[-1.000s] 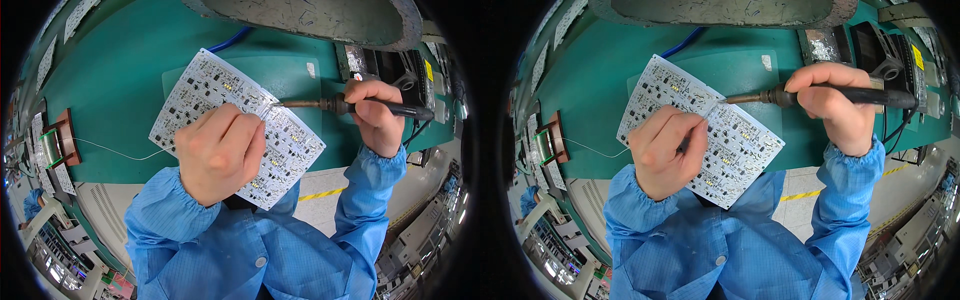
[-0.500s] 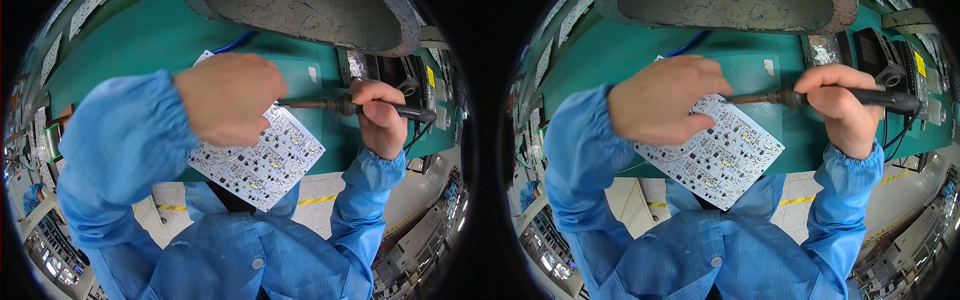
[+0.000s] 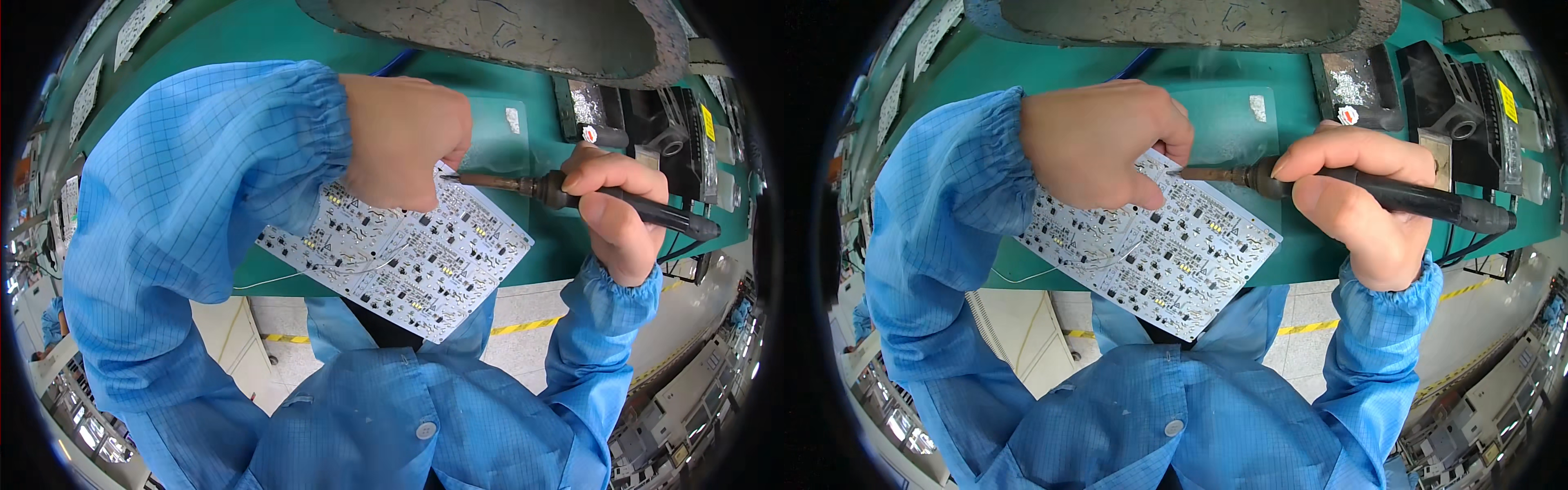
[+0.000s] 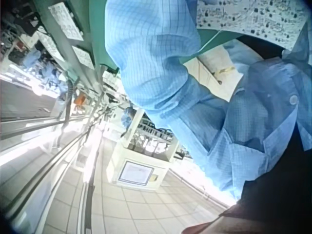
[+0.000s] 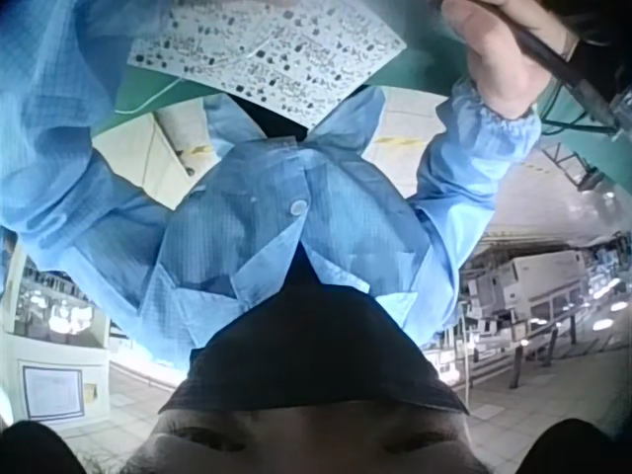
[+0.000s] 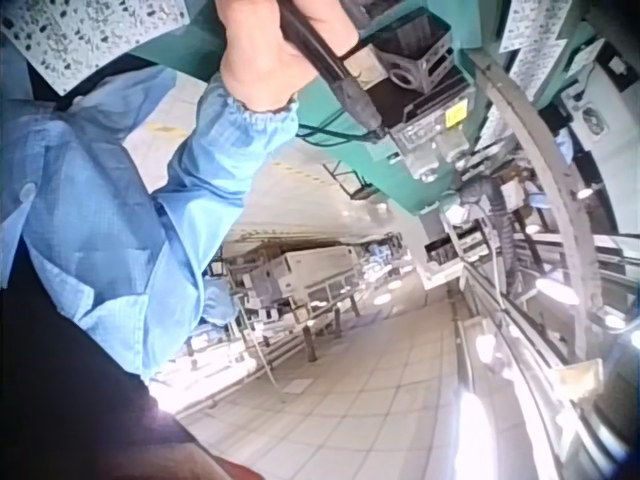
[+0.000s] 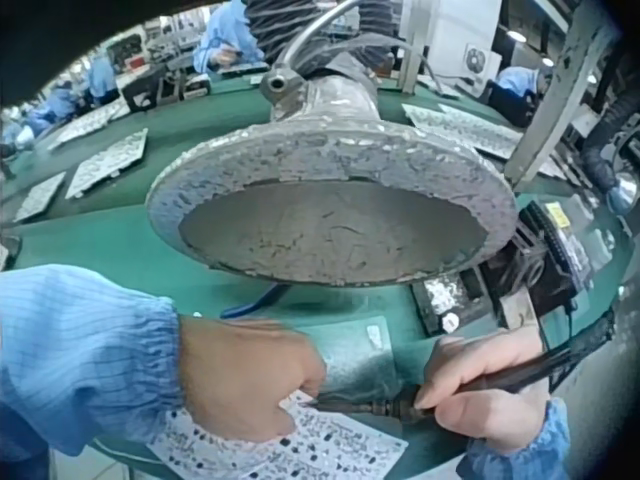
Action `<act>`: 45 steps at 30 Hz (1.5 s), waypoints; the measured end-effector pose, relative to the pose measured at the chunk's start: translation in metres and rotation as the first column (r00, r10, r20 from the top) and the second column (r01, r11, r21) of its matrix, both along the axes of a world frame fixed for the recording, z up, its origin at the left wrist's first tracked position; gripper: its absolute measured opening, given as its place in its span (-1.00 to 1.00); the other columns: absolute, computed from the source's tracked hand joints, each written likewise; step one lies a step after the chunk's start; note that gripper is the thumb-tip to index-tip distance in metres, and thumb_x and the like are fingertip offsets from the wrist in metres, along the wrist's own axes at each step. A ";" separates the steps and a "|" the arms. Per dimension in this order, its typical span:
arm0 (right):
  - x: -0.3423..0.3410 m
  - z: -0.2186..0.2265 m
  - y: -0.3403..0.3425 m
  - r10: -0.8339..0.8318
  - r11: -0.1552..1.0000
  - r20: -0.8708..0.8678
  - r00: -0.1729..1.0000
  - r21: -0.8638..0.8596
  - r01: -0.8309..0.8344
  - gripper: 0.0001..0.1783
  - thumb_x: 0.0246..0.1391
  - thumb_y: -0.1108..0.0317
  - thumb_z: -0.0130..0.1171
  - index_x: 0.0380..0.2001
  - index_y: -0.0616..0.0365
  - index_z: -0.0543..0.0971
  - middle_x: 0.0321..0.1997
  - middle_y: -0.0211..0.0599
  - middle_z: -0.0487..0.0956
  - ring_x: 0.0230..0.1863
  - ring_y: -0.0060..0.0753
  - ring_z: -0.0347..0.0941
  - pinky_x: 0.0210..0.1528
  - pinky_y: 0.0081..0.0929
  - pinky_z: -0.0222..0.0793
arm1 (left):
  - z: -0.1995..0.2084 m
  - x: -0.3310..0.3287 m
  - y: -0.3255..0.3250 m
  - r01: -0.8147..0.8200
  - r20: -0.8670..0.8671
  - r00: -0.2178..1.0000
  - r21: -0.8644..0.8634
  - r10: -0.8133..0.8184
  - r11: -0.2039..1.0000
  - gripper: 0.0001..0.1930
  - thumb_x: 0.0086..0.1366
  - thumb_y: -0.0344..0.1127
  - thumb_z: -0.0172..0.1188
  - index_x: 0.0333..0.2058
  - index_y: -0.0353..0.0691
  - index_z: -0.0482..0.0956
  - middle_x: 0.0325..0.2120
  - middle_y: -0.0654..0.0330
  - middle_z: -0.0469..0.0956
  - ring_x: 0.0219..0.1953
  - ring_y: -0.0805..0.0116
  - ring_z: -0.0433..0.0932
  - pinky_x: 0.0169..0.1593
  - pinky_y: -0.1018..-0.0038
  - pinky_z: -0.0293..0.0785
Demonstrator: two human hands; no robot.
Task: Manual soldering of components onto printed circuit boards at an assembly station.
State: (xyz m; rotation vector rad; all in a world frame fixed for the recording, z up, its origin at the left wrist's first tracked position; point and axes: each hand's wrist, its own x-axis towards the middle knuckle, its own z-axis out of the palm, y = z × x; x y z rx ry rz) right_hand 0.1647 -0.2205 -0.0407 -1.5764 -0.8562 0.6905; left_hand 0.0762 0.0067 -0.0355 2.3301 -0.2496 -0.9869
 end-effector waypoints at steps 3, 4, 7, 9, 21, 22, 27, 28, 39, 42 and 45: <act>0.000 0.001 0.001 -0.021 1.000 0.015 1.000 -0.001 0.021 -0.76 -0.30 0.39 0.11 -0.50 0.32 0.60 -0.51 -0.30 0.56 -0.48 -0.55 0.37 -0.40 -0.61 0.25 | -0.002 0.001 0.000 -0.006 0.049 0.999 -0.024 0.007 1.000 -0.68 -0.04 -0.36 0.31 -0.30 -0.40 0.52 -0.30 -0.05 0.52 -0.17 0.01 0.49 -0.11 0.26 0.40; 0.000 0.001 0.000 -0.026 0.999 0.000 1.000 -0.034 0.026 -0.73 -0.30 0.35 0.11 -0.49 0.32 0.58 -0.51 -0.25 0.51 -0.46 -0.45 0.31 -0.36 -0.51 0.21 | -0.001 0.002 -0.001 -0.002 0.027 1.000 -0.012 0.002 1.000 -0.68 -0.04 -0.35 0.31 -0.30 -0.39 0.52 -0.30 -0.05 0.52 -0.17 0.01 0.49 -0.11 0.26 0.40; 0.000 0.000 0.001 -0.029 0.999 -0.010 1.000 -0.038 0.029 -0.73 -0.30 0.35 0.11 -0.50 0.33 0.57 -0.52 -0.25 0.50 -0.46 -0.44 0.31 -0.35 -0.51 0.21 | 0.000 0.001 -0.001 0.004 0.022 1.000 0.005 -0.004 1.000 -0.68 -0.04 -0.35 0.31 -0.30 -0.39 0.53 -0.30 -0.04 0.52 -0.17 0.00 0.49 -0.11 0.26 0.39; 0.000 -0.001 0.001 -0.027 1.000 -0.005 1.000 -0.010 0.027 -0.76 -0.30 0.38 0.11 -0.52 0.32 0.59 -0.52 -0.30 0.55 -0.49 -0.53 0.37 -0.40 -0.60 0.25 | -0.002 0.000 -0.002 0.007 0.038 0.999 0.007 -0.007 1.000 -0.68 -0.04 -0.35 0.31 -0.30 -0.39 0.52 -0.30 -0.04 0.52 -0.17 0.00 0.49 -0.11 0.26 0.39; -0.018 -0.031 -0.043 -0.482 0.856 0.141 0.865 0.288 0.430 -0.72 -0.03 0.37 0.04 -0.30 0.37 0.52 -0.30 -0.07 0.51 -0.30 -0.32 0.39 -0.18 -0.41 0.29 | -0.002 0.002 -0.001 -0.014 -0.006 1.000 -0.035 0.013 0.999 -0.71 -0.01 -0.36 0.29 -0.31 -0.40 0.52 -0.31 -0.04 0.52 -0.19 -0.01 0.49 -0.14 0.27 0.39; -0.024 -0.037 -0.048 -0.556 0.817 0.217 0.802 0.318 0.480 -0.71 0.07 0.38 -0.01 -0.22 0.39 0.50 -0.24 -0.04 0.50 -0.21 -0.21 0.42 -0.06 -0.28 0.33 | 0.002 0.001 0.000 -0.009 -0.002 1.000 -0.006 0.009 1.000 -0.71 0.00 -0.37 0.28 -0.30 -0.40 0.51 -0.31 -0.04 0.52 -0.20 -0.01 0.49 -0.14 0.26 0.39; -0.033 -0.051 -0.046 -0.331 0.861 0.814 0.477 0.054 0.506 -0.71 0.03 0.47 0.06 -0.15 0.33 0.49 -0.25 -0.04 0.53 -0.21 -0.12 0.43 -0.10 -0.34 0.32 | 0.014 -0.013 0.008 -0.050 0.115 0.992 0.013 0.049 0.999 -0.71 0.02 -0.35 0.26 -0.27 -0.35 0.50 -0.34 -0.04 0.53 -0.22 -0.01 0.49 -0.18 0.23 0.40; -0.035 -0.051 -0.051 -0.387 0.861 0.751 0.534 0.088 0.500 -0.69 0.07 0.45 0.04 -0.10 0.34 0.47 -0.20 -0.06 0.52 -0.16 -0.19 0.43 -0.06 -0.37 0.31 | 0.017 -0.017 0.008 -0.054 0.132 0.990 0.003 0.053 0.999 -0.69 -0.01 -0.31 0.23 -0.27 -0.34 0.54 -0.36 -0.07 0.55 -0.24 -0.03 0.52 -0.19 0.20 0.43; -0.054 -0.072 -0.069 -0.566 0.816 0.556 0.609 0.276 0.507 -0.65 0.11 0.50 -0.03 -0.02 0.43 0.40 -0.06 0.00 0.44 -0.04 -0.13 0.44 0.06 -0.31 0.32 | 0.144 -0.169 0.053 -0.676 0.762 0.420 -0.099 0.492 0.730 -0.72 -0.09 -0.47 0.27 -0.31 -0.35 0.55 -0.54 0.12 0.52 -0.46 0.28 0.53 -0.35 0.46 0.42; -0.054 -0.071 -0.064 -0.566 0.817 0.563 0.602 0.284 0.503 -0.65 0.11 0.52 -0.03 -0.02 0.42 0.39 -0.07 0.01 0.44 -0.04 -0.13 0.44 0.05 -0.32 0.33 | 0.157 -0.167 0.108 -0.802 0.815 0.323 -0.033 0.481 0.596 -0.70 -0.05 -0.40 0.27 -0.29 -0.40 0.56 -0.47 0.10 0.58 -0.41 0.38 0.54 -0.28 0.50 0.43; -0.054 -0.070 -0.063 -0.558 0.820 0.579 0.595 0.272 0.504 -0.65 0.10 0.53 -0.03 -0.02 0.42 0.39 -0.07 0.01 0.44 -0.04 -0.13 0.44 0.04 -0.32 0.33 | 0.159 -0.120 0.162 -0.750 0.787 0.457 0.090 0.415 0.655 -0.69 -0.01 -0.33 0.25 -0.30 -0.42 0.56 -0.41 0.08 0.60 -0.36 0.35 0.54 -0.21 0.46 0.45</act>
